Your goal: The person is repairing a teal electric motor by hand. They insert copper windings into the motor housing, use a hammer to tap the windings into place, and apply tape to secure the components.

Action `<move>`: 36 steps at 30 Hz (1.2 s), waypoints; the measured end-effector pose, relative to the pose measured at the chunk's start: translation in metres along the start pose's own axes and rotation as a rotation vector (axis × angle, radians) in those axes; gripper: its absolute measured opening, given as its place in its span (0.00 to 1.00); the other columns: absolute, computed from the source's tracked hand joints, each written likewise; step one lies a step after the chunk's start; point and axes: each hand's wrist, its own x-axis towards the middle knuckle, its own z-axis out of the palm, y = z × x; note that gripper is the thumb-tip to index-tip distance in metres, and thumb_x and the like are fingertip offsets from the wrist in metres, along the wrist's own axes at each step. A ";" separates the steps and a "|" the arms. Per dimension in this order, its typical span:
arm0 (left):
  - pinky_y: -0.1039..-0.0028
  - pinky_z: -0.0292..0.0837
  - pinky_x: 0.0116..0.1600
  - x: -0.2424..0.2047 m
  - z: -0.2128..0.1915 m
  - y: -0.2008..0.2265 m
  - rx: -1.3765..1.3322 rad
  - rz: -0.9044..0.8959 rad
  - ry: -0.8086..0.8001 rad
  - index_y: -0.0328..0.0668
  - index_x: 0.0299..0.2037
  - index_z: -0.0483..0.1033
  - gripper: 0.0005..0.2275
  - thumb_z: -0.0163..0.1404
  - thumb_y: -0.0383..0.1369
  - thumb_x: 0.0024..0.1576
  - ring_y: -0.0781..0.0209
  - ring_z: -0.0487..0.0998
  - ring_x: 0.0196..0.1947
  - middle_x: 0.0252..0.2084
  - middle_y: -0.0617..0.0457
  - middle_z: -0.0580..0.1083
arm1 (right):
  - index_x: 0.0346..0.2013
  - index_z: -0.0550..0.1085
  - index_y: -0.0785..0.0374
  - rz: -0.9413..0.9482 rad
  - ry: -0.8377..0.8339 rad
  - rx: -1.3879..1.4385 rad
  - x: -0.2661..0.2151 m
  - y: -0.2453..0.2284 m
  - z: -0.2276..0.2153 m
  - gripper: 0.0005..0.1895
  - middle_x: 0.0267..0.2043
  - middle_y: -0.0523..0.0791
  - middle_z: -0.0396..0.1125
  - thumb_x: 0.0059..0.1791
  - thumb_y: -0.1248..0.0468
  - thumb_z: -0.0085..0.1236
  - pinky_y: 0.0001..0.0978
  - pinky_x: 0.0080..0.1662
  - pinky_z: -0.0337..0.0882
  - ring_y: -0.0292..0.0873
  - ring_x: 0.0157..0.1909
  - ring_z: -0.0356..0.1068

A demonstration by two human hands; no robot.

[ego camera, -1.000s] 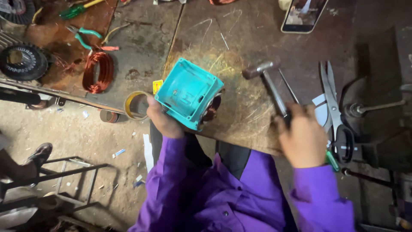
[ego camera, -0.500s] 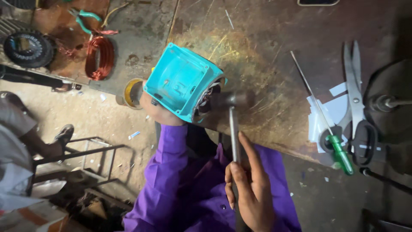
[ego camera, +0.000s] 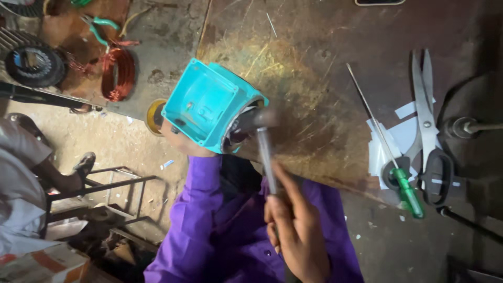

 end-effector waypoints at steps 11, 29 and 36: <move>0.54 0.75 0.63 -0.007 0.010 0.018 0.033 0.022 -0.047 0.28 0.58 0.72 0.23 0.38 0.42 0.66 0.44 0.77 0.57 0.58 0.37 0.75 | 0.73 0.60 0.56 -0.114 0.086 0.002 -0.008 0.021 0.013 0.27 0.21 0.40 0.59 0.57 0.65 0.44 0.22 0.20 0.59 0.29 0.17 0.56; 0.61 0.71 0.49 0.018 0.033 0.049 0.932 0.447 -0.239 0.36 0.49 0.80 0.11 0.44 0.33 0.67 0.49 0.78 0.42 0.41 0.45 0.77 | 0.74 0.58 0.61 -0.270 0.239 0.085 -0.017 0.012 0.010 0.31 0.25 0.45 0.66 0.55 0.66 0.47 0.24 0.19 0.61 0.32 0.17 0.60; 0.51 0.66 0.45 0.047 0.127 0.069 0.876 0.307 -0.317 0.30 0.37 0.78 0.19 0.43 0.41 0.69 0.35 0.74 0.39 0.36 0.34 0.76 | 0.74 0.55 0.62 -0.502 0.433 -0.125 0.010 0.006 0.015 0.30 0.28 0.44 0.65 0.57 0.64 0.47 0.25 0.23 0.63 0.33 0.20 0.62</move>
